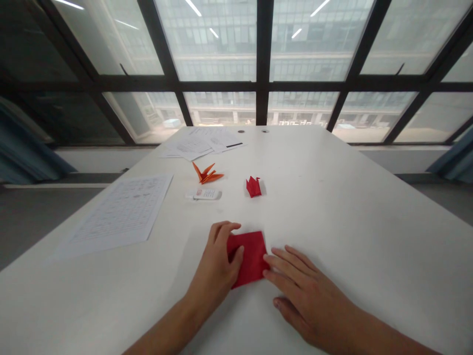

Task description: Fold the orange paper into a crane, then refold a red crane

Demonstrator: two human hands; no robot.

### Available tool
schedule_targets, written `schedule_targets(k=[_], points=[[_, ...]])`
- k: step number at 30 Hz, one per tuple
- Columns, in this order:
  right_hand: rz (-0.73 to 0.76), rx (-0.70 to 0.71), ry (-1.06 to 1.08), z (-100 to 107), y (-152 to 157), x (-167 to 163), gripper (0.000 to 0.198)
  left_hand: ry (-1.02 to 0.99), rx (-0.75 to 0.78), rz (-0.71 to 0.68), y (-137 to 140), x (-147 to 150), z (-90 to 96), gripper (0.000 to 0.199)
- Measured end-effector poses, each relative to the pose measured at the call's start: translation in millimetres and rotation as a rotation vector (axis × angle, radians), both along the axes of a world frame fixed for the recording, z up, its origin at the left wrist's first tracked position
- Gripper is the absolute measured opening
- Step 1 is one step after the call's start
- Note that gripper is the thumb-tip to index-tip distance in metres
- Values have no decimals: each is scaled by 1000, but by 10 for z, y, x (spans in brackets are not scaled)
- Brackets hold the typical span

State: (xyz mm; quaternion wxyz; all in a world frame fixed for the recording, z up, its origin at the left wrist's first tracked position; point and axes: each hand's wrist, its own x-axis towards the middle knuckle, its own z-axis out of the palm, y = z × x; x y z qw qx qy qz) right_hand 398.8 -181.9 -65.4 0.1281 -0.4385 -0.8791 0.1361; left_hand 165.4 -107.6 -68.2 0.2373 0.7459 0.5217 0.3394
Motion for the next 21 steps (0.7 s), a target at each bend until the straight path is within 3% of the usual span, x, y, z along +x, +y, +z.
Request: schedule_targets(k=[3, 7, 10, 14, 18, 21], points=[[26, 1, -36, 24, 8, -7, 46, 130, 110, -60, 7, -15, 7, 39], [8, 32, 0, 29, 22, 14, 42, 141, 72, -76, 26, -42, -25, 43], [23, 82, -8, 29, 29, 31, 49, 158, 53, -74, 30, -48, -52, 44], [150, 2, -61, 21, 26, 47, 56, 192, 78, -135, 28, -40, -68, 44], [157, 17, -50, 9, 14, 49, 53, 294, 177, -46, 82, -82, -81, 49], [149, 65, -33, 20, 7, 32, 52, 343, 141, -13, 156, -144, -89, 46]])
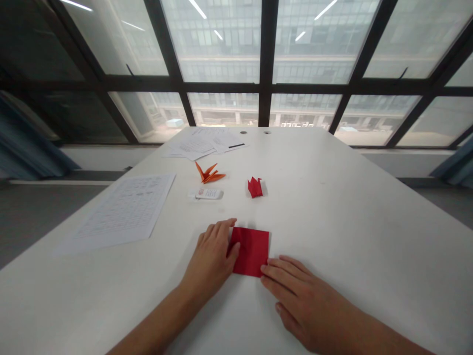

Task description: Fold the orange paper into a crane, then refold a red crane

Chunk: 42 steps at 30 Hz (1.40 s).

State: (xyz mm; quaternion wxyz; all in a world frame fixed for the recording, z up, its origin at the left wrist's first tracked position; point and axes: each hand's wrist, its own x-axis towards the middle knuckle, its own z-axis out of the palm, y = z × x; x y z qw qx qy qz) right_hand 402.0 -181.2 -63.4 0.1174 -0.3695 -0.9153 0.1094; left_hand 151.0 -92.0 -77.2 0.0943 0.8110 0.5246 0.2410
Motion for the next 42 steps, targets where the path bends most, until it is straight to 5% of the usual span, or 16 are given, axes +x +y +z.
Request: schedule_targets(k=[12, 18, 22, 24, 26, 30, 37, 42], points=[[-51, -49, 26, 32, -2, -4, 47, -196, -36, -43, -2, 4, 129, 31], [-120, -188, 95, 57, -6, -18, 56, -776, -561, -199, -77, 10, 238, 35], [-389, -289, 230, -48, -49, 33, 84, -1182, -859, -487, -206, 28, 273, 45], [-430, -249, 329, -71, -40, 90, 97, -1011, -816, -541, -307, 59, 314, 45], [-386, -179, 397, -46, 6, 159, 96, -592, -625, -576, -396, 101, 364, 47], [-424, -125, 488, 79, 171, 273, 47, -35, -323, -723, -457, 177, 413, 49], [-574, -256, 384, 144, 379, 354, 27, 37, -136, -491, -361, 129, 312, 42], [-309, -187, 247, 106, 423, 483, 51, 138, -151, -485, -312, 115, 284, 42]])
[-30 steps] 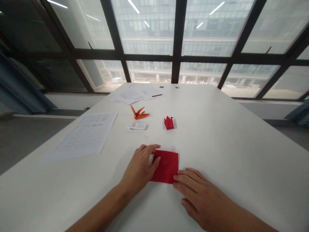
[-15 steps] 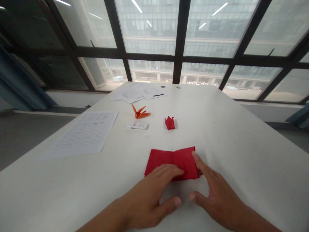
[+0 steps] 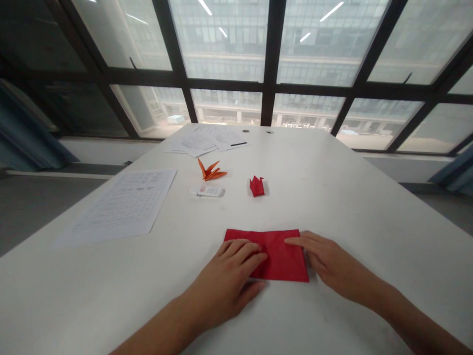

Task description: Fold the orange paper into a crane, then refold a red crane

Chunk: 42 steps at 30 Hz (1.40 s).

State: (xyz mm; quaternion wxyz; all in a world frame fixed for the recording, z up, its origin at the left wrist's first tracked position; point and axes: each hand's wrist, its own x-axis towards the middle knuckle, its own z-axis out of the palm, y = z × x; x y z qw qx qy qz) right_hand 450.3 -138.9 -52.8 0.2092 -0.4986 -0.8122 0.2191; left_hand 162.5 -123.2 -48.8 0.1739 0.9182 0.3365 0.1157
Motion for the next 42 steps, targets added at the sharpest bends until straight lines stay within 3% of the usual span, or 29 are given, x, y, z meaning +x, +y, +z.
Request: schedule_targets(k=[5, 9, 14, 22, 24, 27, 30, 32, 35, 39, 42], points=[[31, 135, -134, -19, -34, 3, 58, -3, -14, 5, -7, 3, 7, 42], [194, 239, -253, 36, -72, -43, 63, -12, -18, 14, -10, 11, 10, 40], [285, 205, -235, 47, -62, -63, 60, 2, -29, 7, -7, 19, 46, 39], [186, 194, 2, -87, -39, -143, 17, -42, -26, 55, -39, 68, 42, 20], [72, 167, 68, -131, -50, -204, 14, -72, -42, 89, -61, 111, 10, 12], [-150, 78, 130, -177, -65, -323, 11, -120, -68, 138, -97, 185, -56, 21], [-269, 44, 131, -183, -66, -420, 28, -173, -86, 187, -123, 227, -115, 17], [-269, 47, 109, -173, -66, -448, 33, -227, -109, 237, -125, 227, -129, 10], [-196, 42, 122, -165, -79, -433, 31, -269, -154, 285, -113, 202, -93, 16], [-185, 8, 225, -174, -98, -354, 47, -218, -178, 182, -103, 172, -3, 26], [-34, 44, 193, -137, -107, -290, 45, -165, -169, 115, -115, 159, 20, 13]])
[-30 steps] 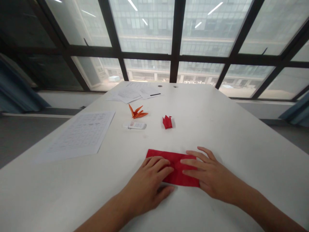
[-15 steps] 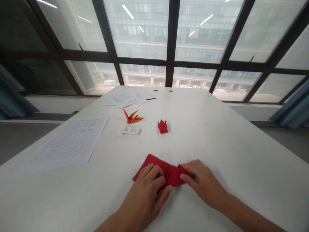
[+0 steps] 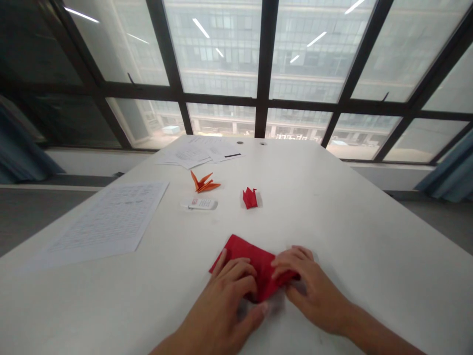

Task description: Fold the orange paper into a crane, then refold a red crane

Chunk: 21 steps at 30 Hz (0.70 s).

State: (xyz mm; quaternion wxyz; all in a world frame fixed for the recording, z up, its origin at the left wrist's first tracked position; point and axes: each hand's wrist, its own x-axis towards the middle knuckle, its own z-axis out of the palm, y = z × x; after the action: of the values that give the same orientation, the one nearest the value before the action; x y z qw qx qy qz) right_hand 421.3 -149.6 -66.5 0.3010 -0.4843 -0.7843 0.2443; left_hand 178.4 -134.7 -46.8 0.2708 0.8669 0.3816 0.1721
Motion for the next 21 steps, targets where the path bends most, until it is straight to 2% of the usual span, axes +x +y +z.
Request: schedule_targets(k=[4, 8, 12, 16, 19, 21], points=[[151, 33, -122, 73, -22, 35, 40, 52, 57, 18, -14, 2, -43, 15], [145, 85, -133, 39, -38, 8, 23, 58, 127, 42, -6, 23, -107, 20], [-7, 132, -84, -71, -11, -36, 10, 57, 161, 69, 10, 27, -147, 8], [-221, 25, -68, -111, 45, -85, 18, 45, 169, 110, 19, 41, -146, 17], [-263, -28, -106, -94, 75, -120, 22, 43, 185, 160, 23, 64, -148, 12], [-266, -16, -138, -88, 82, -136, 23, 43, 206, 180, 25, 78, -155, 29]])
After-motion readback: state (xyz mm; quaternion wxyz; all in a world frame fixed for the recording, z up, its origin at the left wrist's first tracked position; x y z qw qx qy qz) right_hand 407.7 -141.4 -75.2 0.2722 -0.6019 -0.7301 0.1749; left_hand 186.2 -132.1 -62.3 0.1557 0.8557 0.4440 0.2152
